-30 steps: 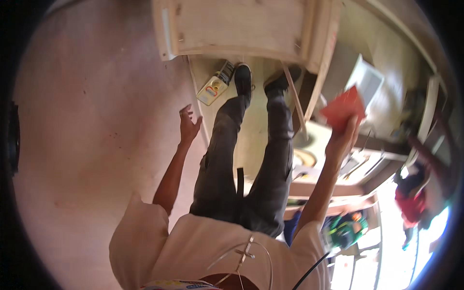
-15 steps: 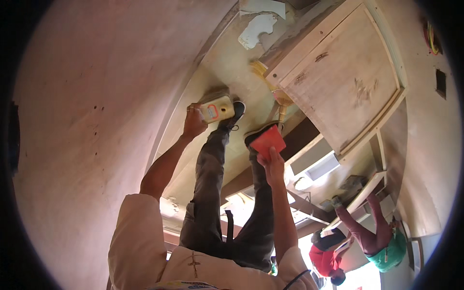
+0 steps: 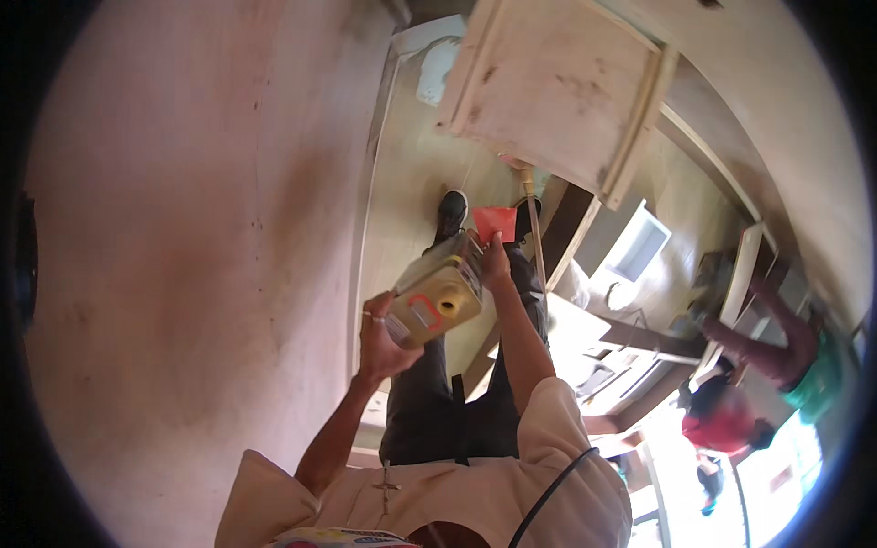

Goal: The person measures and marks a grey sheet, then uses a utility knife and metal ruler to cut it. They sand the edges of a white panel and apply adhesive from a container onto a wooden furniture frame using a red sponge.

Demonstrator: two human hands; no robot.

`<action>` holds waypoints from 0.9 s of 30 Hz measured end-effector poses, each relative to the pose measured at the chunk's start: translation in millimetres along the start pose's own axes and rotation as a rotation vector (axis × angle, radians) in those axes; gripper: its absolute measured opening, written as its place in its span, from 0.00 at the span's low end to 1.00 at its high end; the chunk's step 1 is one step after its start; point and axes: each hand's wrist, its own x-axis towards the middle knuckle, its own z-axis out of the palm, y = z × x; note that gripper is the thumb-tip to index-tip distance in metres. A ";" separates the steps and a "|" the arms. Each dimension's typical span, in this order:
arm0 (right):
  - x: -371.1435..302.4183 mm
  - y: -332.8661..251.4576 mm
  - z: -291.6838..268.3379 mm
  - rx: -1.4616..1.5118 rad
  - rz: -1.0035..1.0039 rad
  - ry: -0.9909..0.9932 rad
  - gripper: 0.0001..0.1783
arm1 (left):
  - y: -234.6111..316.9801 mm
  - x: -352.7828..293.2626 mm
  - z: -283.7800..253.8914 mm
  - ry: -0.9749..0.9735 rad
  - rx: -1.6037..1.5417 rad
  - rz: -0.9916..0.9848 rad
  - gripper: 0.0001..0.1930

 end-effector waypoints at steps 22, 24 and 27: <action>-94.1 -94.4 -18.6 -0.059 -0.772 0.239 0.24 | 186.2 109.5 12.7 -0.522 0.202 0.234 0.41; -143.8 -134.8 -21.5 -0.184 -0.829 0.212 0.22 | 194.3 116.5 12.4 -0.500 0.198 0.132 0.40; -186.3 -179.0 -40.7 -0.279 -0.935 0.161 0.20 | 231.3 123.4 31.9 -0.451 0.371 0.156 0.40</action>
